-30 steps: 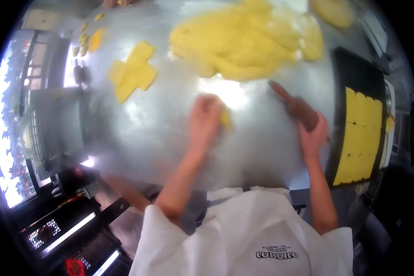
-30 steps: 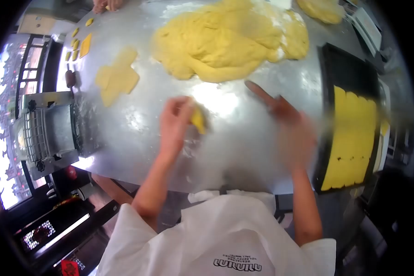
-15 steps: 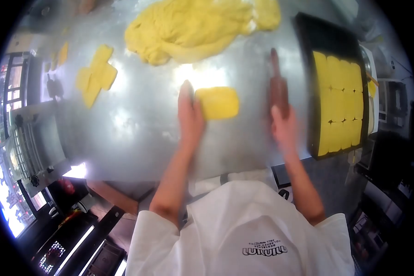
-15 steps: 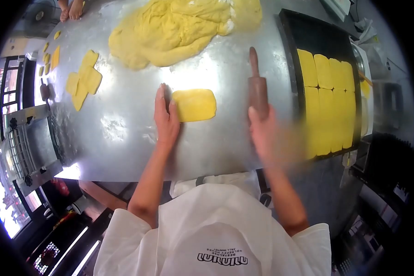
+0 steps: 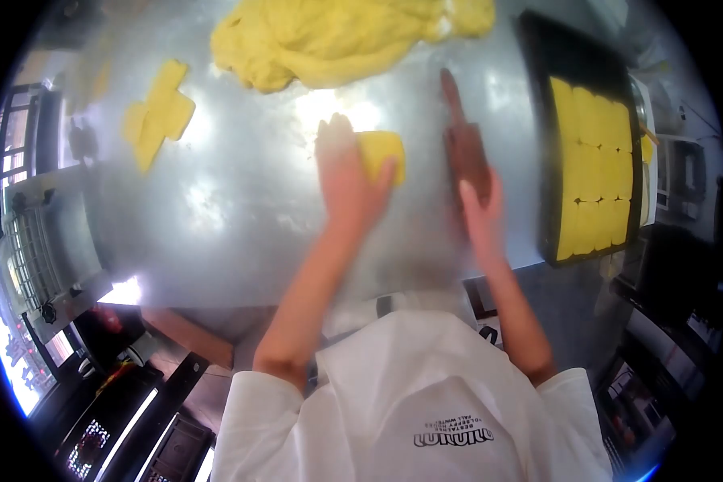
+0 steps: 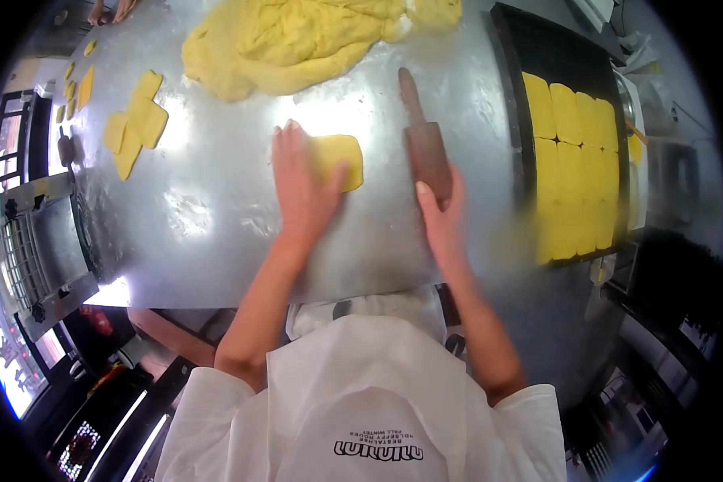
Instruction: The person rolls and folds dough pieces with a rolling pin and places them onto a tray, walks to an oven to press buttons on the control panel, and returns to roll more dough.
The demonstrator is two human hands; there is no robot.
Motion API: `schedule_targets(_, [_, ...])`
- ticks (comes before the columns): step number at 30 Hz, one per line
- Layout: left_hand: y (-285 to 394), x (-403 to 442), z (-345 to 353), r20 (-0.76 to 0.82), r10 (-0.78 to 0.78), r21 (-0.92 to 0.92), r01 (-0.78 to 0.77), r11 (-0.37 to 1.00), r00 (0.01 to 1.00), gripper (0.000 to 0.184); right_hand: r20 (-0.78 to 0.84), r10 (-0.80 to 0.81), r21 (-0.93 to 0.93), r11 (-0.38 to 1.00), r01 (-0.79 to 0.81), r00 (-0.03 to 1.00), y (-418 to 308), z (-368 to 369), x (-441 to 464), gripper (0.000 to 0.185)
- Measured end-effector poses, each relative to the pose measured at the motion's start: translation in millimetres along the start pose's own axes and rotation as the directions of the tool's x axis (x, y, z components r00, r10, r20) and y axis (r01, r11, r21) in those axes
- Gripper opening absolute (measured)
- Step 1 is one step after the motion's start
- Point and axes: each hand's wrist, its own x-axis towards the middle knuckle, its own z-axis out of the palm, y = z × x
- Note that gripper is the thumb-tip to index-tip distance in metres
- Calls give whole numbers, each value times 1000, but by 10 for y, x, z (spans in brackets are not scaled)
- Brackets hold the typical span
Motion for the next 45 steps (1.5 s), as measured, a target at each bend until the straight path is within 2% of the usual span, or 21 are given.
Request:
schedule_targets(2, [188,102,137,40,0,68,-3,998,999,83,-57,-308,-145,944,297,950,239,-130,147,66])
schedule_targets(5, [268,171,337,98,-32,126,19,992,995,88,-39,-270,-280,927,248,962,48,-226,124,69])
schedule_targets(8, [149,121,551,88,-39,203,20,979,995,86,-62,-342,-404,868,290,938,44,-209,118,69])
schedule_targets(11, [121,108,610,94,-22,288,-6,958,995,83,-87,-265,-371,903,215,960,-15,-173,45,67])
schedule_targets(13, [173,133,581,115,-16,296,-19,955,993,82,-99,-297,-404,884,235,950,-33,-166,37,67])
schedule_targets(16, [380,217,489,66,-15,155,4,988,998,81,-91,-276,-401,890,218,957,5,-195,53,68])
schedule_targets(20, [286,199,612,142,-1,213,-30,977,990,80,-80,-335,-385,879,281,939,96,-188,120,69])
schedule_targets(22, [273,175,572,144,20,225,-52,973,989,80,-92,-287,-335,910,242,953,94,-182,100,68])
schedule_targets(25, [224,145,522,75,43,91,-50,995,996,71,-59,-209,-249,950,188,976,21,-177,184,65])
schedule_targets(26, [179,107,456,16,0,-45,0,999,1000,67,-39,-179,-223,961,166,983,-52,-188,215,65])
schedule_targets(28, [28,156,130,-87,-95,-319,63,946,992,58,109,-204,-288,930,227,973,-269,-191,269,64])
schedule_targets(29, [-73,145,-68,-131,-141,-321,92,943,981,49,183,-211,-314,913,260,960,-365,-186,299,64])
schedule_targets(31, [-318,158,-435,-168,-278,-401,192,896,946,39,402,-285,-431,779,455,870,-545,-128,360,66])
schedule_targets(32, [-514,163,-491,-253,-191,-261,124,957,948,31,517,-288,-453,707,544,806,-693,-39,398,66])
schedule_targets(33, [-733,168,-484,-124,-97,-75,88,993,988,31,626,-274,-458,628,629,730,-771,74,446,66])
schedule_targets(35, [-1065,164,-414,178,19,270,-68,960,984,38,674,-210,-508,564,651,708,-750,385,646,66])
schedule_targets(36, [-874,226,-395,132,-50,277,11,961,990,48,697,-178,-529,527,665,695,-730,487,726,66])
schedule_targets(39, [-832,214,-394,14,48,205,-50,978,999,49,616,-281,-551,515,657,736,-668,514,818,69])
schedule_targets(43, [-931,-88,-300,0,-11,214,11,977,1000,47,716,-323,-496,388,777,618,-601,374,531,77])
schedule_targets(44, [-923,-95,-269,-19,-24,240,28,970,1000,47,670,-363,-488,444,752,648,-545,379,559,78])
schedule_targets(45, [-882,-92,-280,-31,-35,267,42,963,999,47,635,-310,-502,531,683,708,-557,390,601,77])
